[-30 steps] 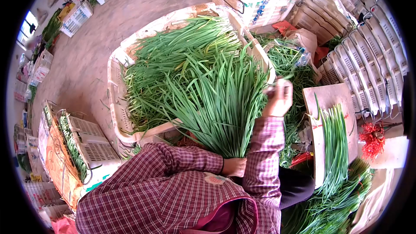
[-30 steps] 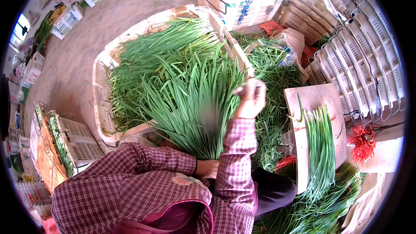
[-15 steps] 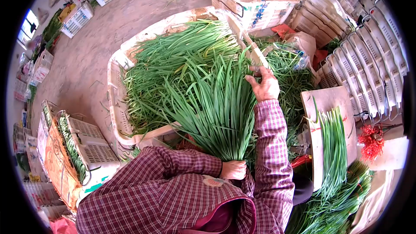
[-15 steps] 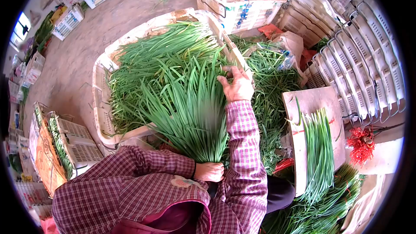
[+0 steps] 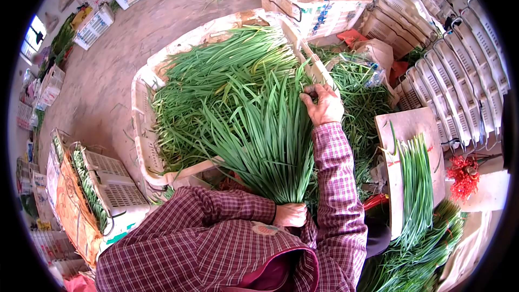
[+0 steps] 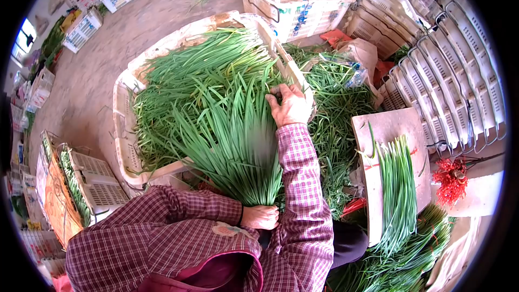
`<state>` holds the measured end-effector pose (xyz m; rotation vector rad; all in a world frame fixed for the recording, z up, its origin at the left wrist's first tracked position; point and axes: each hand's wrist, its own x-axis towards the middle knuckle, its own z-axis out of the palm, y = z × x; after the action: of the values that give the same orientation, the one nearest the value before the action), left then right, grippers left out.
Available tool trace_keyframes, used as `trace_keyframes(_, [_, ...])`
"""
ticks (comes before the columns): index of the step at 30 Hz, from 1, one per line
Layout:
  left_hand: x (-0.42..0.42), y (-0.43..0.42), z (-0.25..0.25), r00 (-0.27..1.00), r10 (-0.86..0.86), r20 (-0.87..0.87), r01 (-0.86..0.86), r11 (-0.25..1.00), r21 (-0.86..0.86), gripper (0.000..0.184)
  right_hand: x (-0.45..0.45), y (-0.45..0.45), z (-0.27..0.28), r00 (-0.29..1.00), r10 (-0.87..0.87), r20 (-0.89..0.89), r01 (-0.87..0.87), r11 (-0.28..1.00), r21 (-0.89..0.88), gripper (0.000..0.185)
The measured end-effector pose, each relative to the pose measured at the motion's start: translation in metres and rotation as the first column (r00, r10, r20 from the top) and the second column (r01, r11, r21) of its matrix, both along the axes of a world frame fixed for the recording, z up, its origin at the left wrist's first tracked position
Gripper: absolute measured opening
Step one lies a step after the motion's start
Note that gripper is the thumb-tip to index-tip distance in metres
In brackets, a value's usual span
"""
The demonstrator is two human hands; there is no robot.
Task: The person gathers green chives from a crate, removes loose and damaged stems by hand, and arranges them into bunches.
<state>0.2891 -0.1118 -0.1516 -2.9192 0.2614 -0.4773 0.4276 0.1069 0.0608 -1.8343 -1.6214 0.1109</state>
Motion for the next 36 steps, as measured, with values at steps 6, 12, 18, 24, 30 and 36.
trace_keyframes(6, [-0.001, -0.001, 0.001, 1.0, -0.012, 0.003, 0.012, 0.993, -0.12, 0.015, 0.0, 0.001, 0.002, 0.991, -0.016, 0.133, 0.031, 0.994, -0.109, 0.017])
trace_keyframes(12, [0.003, -0.015, -0.054, 0.995, -0.013, 0.097, 0.001, 0.992, 0.123, 0.015, -0.001, 0.002, -0.016, 0.999, -0.033, 0.043, 0.025, 0.984, 0.178, 0.014])
trace_keyframes(18, [-0.003, 0.002, -0.008, 0.993, -0.118, 0.025, 0.12, 0.95, -0.288, 0.017, 0.037, 0.014, 0.0, 0.701, 0.082, -0.709, 0.374, 0.804, 0.463, 0.024])
trace_keyframes(24, [-0.003, 0.009, 0.017, 0.989, -0.128, -0.079, 0.104, 0.962, -0.253, 0.015, 0.059, -0.035, 0.005, 0.447, -0.037, -0.894, 0.262, 0.961, 0.091, 0.025])
trace_keyframes(30, [-0.001, 0.011, 0.025, 0.995, -0.092, 0.038, 0.096, 0.989, -0.116, 0.018, 0.02, -0.026, -0.013, 0.986, -0.041, -0.16, 0.045, 0.999, 0.025, 0.012])
trace_keyframes(36, [-0.001, 0.012, 0.025, 0.993, -0.084, 0.077, 0.091, 0.992, -0.089, 0.018, 0.018, -0.024, -0.013, 0.996, -0.09, -0.022, 0.086, 0.989, -0.123, 0.014])
